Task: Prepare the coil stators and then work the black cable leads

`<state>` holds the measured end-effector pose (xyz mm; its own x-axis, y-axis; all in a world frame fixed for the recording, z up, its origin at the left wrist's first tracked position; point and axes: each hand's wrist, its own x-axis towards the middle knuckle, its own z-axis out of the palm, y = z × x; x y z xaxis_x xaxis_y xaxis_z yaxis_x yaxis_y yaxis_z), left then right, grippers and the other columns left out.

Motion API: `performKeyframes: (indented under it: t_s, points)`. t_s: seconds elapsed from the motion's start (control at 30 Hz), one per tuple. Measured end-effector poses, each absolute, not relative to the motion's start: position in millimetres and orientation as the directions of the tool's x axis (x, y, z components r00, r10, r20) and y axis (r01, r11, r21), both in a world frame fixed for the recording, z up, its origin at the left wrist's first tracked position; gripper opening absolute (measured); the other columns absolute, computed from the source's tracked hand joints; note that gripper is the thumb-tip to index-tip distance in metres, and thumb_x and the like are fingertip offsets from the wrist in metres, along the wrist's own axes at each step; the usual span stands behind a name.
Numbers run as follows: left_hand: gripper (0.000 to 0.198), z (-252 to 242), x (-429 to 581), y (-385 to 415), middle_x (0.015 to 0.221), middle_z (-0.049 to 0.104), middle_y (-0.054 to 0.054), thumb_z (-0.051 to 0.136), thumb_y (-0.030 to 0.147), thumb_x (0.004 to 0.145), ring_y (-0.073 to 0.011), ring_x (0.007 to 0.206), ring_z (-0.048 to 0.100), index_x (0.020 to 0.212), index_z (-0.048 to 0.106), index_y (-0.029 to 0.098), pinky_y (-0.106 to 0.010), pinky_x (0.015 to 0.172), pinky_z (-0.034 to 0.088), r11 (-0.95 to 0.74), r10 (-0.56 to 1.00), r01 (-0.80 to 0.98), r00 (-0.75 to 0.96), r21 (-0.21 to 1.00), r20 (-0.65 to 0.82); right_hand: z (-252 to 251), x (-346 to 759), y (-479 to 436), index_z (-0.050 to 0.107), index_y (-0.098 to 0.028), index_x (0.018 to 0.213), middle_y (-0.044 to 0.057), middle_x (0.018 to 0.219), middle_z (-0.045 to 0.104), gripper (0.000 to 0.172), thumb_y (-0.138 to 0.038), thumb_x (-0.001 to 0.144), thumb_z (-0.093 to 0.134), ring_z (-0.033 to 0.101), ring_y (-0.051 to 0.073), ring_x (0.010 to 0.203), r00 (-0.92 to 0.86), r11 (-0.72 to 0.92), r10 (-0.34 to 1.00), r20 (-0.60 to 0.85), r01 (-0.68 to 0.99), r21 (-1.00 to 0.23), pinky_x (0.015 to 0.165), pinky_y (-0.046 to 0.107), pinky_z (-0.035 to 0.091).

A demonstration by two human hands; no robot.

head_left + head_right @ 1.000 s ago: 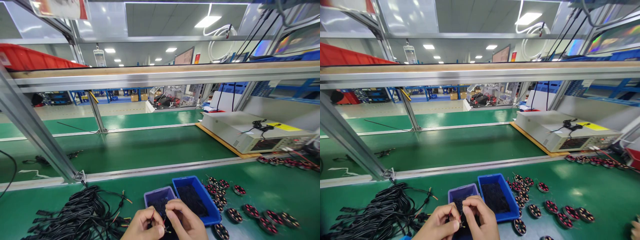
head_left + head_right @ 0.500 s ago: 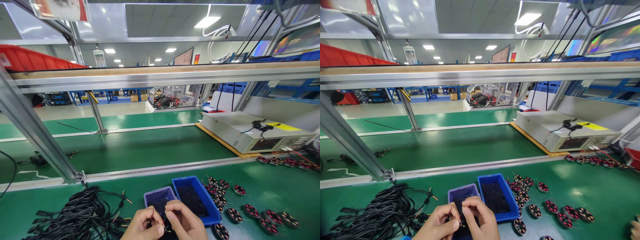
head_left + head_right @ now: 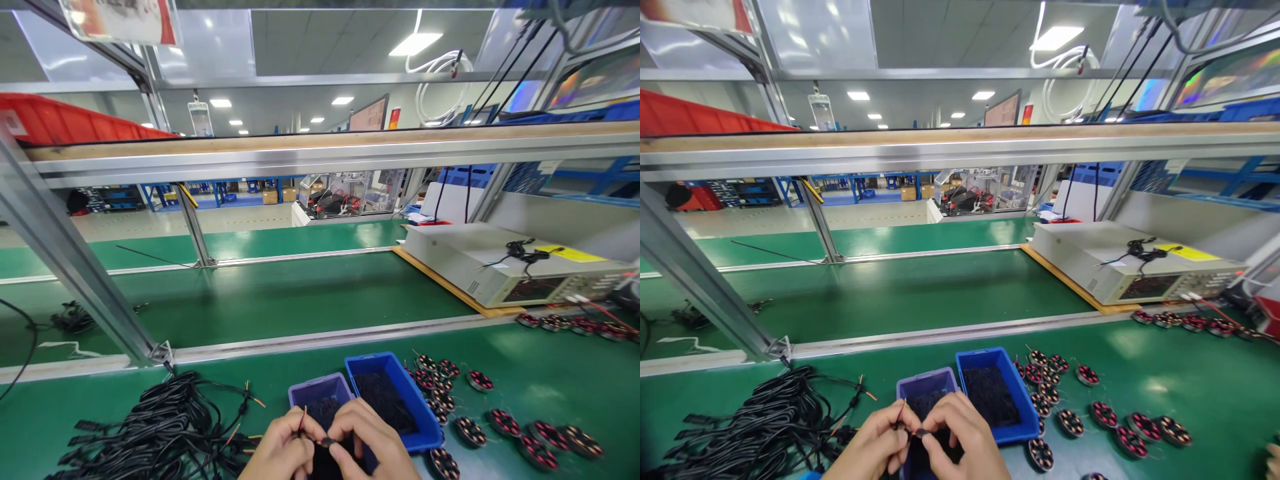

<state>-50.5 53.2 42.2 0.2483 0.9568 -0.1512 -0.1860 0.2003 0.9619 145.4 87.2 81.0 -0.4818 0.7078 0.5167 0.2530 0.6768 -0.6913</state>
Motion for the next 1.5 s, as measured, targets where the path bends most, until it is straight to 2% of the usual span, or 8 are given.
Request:
performKeyframes:
  t_s: [0.17, 0.4, 0.7, 0.83, 0.97, 1.1, 1.3, 1.5]
  points:
    - [0.058, 41.7, -50.8, 48.7, 0.079, 0.049, -0.001, 0.076, 0.066, 0.074, -0.0095, 0.056, 0.049, 0.103, 0.078, 0.017, -0.022, 0.052, 0.045, 0.1, 0.969, -0.151, 0.238, 0.984, -0.062, 75.5, 144.1, 86.2, 0.06, -0.023, 0.078, 0.001, 0.074, 0.064, 0.018, -0.007, 0.079, 0.052, 0.06, 0.016, 0.061, -0.492, 0.632, 0.734, 0.467, 0.243, -0.736, 0.051, 0.021, 0.049]
    - [0.054, 33.7, -49.3, 50.1, 0.077, 0.057, -0.002, 0.091, 0.055, 0.061, -0.0138, 0.061, 0.06, 0.092, 0.078, 0.013, -0.022, 0.052, 0.047, 0.211, 0.968, -0.233, 0.186, 0.949, -0.17, 75.1, 142.5, 87.5, 0.064, -0.023, 0.078, 0.001, 0.074, 0.067, 0.02, -0.007, 0.078, 0.051, 0.064, 0.016, 0.063, -0.535, 0.614, 0.727, 0.431, 0.224, -0.757, 0.055, 0.023, 0.05]
    - [0.051, 35.6, -52.0, 50.0, 0.075, 0.067, -0.005, 0.094, 0.05, 0.058, -0.0132, 0.055, 0.061, 0.087, 0.075, 0.012, -0.019, 0.044, 0.037, 0.227, 0.973, -0.289, 0.115, 0.93, -0.201, 69.4, 141.9, 86.5, 0.073, -0.023, 0.091, 0.004, 0.081, 0.072, 0.018, -0.017, 0.093, 0.056, 0.068, 0.019, 0.077, -0.537, 0.661, 0.688, 0.489, 0.185, -0.727, 0.075, 0.029, 0.052]
    - [0.049, 34.0, -52.0, 48.9, 0.07, 0.063, -0.002, 0.091, 0.053, 0.063, -0.0092, 0.051, 0.053, 0.087, 0.075, 0.014, -0.017, 0.041, 0.031, 0.21, 0.977, -0.325, 0.092, 0.922, -0.19, 63.0, 149.4, 93.4, 0.068, -0.025, 0.115, 0.004, 0.09, 0.075, 0.023, -0.025, 0.095, 0.056, 0.067, 0.02, 0.077, -0.484, 0.629, 0.749, 0.452, 0.308, -0.714, 0.073, 0.03, 0.053]
    - [0.058, 32.7, -49.3, 46.9, 0.064, 0.057, -0.001, 0.077, 0.067, 0.073, -0.0114, 0.054, 0.051, 0.097, 0.077, 0.013, -0.019, 0.043, 0.032, 0.16, 0.986, -0.471, 0.111, 0.867, -0.122, 44.7, 145.6, 102.0, 0.074, -0.024, 0.089, 0.005, 0.083, 0.075, 0.013, -0.018, 0.09, 0.062, 0.064, 0.024, 0.083, -0.54, 0.645, 0.764, 0.352, 0.654, -0.396, 0.075, 0.034, 0.049]
    - [0.057, 31.8, -47.6, 46.0, 0.061, 0.055, 0.001, 0.082, 0.065, 0.069, -0.0099, 0.05, 0.051, 0.093, 0.078, 0.014, -0.019, 0.044, 0.031, 0.239, 0.969, -0.473, 0.167, 0.848, -0.181, 18.4, 124.5, 102.3, 0.071, -0.023, 0.065, 0.003, 0.066, 0.071, 0.016, -0.015, 0.074, 0.081, 0.061, 0.025, 0.078, -0.645, 0.712, 0.696, 0.315, 0.677, -0.188, 0.073, 0.034, 0.045]
    - [0.049, 37.3, -50.9, 47.1, 0.058, 0.06, -0.001, 0.084, 0.059, 0.071, -0.0065, 0.046, 0.046, 0.079, 0.075, 0.012, -0.018, 0.049, 0.031, 0.328, 0.936, -0.44, 0.269, 0.836, -0.226, 7.0, 119.3, 104.1, 0.072, -0.025, 0.066, -0.001, 0.062, 0.066, 0.021, -0.006, 0.075, 0.075, 0.06, 0.02, 0.068, -0.614, 0.686, 0.723, 0.317, 0.69, -0.23, 0.066, 0.029, 0.042]
    - [0.041, 42.5, -47.7, 44.1, 0.076, 0.068, -0.004, 0.09, 0.05, 0.065, -0.0127, 0.059, 0.059, 0.079, 0.073, 0.015, -0.021, 0.055, 0.038, 0.383, 0.917, -0.636, 0.351, 0.669, -0.191, 25.9, 136.2, 98.1, 0.068, -0.024, 0.083, 0.001, 0.079, 0.069, 0.026, -0.013, 0.095, 0.048, 0.065, 0.017, 0.073, -0.508, 0.618, 0.779, 0.367, 0.529, -0.581, 0.065, 0.025, 0.046]
